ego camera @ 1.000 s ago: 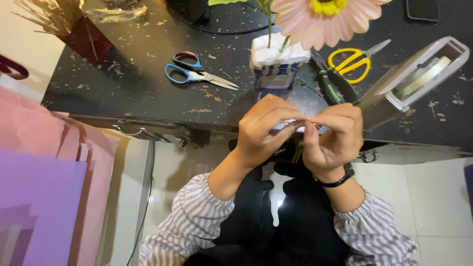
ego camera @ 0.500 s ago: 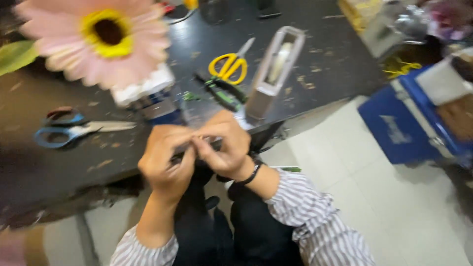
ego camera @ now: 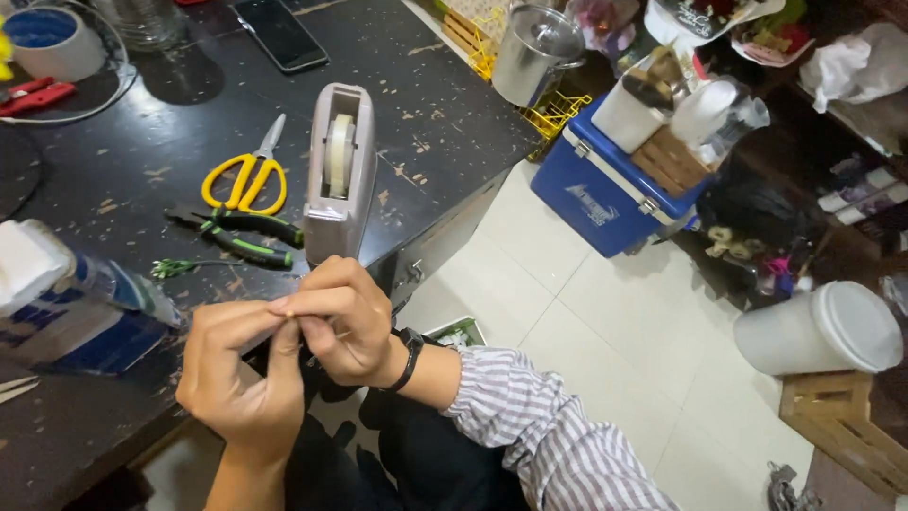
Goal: The person sits on the floor and assembles an artificial flower arrangement. They insert a small white flower into a foam block, wrap a green leaf with a wooden skewer, and place both items into the foam base alongside a larger pink flower.
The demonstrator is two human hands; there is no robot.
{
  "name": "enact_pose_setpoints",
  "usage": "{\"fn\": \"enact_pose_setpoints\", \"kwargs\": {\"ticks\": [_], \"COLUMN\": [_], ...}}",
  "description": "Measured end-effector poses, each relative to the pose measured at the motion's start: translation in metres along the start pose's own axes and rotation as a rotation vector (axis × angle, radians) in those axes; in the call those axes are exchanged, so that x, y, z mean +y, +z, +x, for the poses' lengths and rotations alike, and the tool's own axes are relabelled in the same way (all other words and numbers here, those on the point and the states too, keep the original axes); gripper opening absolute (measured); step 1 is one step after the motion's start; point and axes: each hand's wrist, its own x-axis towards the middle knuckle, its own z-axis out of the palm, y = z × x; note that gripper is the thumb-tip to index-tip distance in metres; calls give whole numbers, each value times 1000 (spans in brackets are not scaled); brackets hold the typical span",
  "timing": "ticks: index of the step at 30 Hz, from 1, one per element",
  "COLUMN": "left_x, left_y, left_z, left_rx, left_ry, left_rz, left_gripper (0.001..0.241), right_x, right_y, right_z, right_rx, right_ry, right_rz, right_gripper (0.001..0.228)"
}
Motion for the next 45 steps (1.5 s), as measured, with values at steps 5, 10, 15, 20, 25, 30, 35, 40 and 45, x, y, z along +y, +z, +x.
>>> {"fn": "enact_pose_setpoints", "kwargs": {"ticks": [5, 10, 15, 20, 25, 30, 35, 40, 45], "left_x": [-2, 0, 1, -22, -32, -35, -37, -35, -32], "left_y": [18, 25, 24, 22, 1, -21, -45, -61, -57], "left_z": [-4, -1, 3, 2, 8, 9, -2, -9, -6], "left_rx": [15, -14, -64, 17, 100, 205, 206, 198, 183], "left_ry": [-31, -42, -22, -36, -101, -184, -177, -163, -121], "left_rz": [-15, -34, -64, -31, 43, 37, 30, 52, 0], "left_gripper": [10, 7, 10, 7, 19, 18, 16, 17, 16], "right_x": [2, 4, 2, 11, 6, 4, -4, -14, -12], "right_y": [-10, -19, -23, -12, 10, 24, 45, 62, 65], "right_z": [1, 5, 13, 18, 27, 24, 19, 14, 10], "right_rx": [18, 32, 22, 121, -16, -145, -118, -94, -22], "right_ry": [10, 25, 22, 37, 110, 165, 193, 204, 170], "right_rz": [-31, -62, -82, -72, -32, -5, 93, 152, 251], "right_gripper": [14, 13, 5, 10, 11, 13, 11, 11, 5]}}
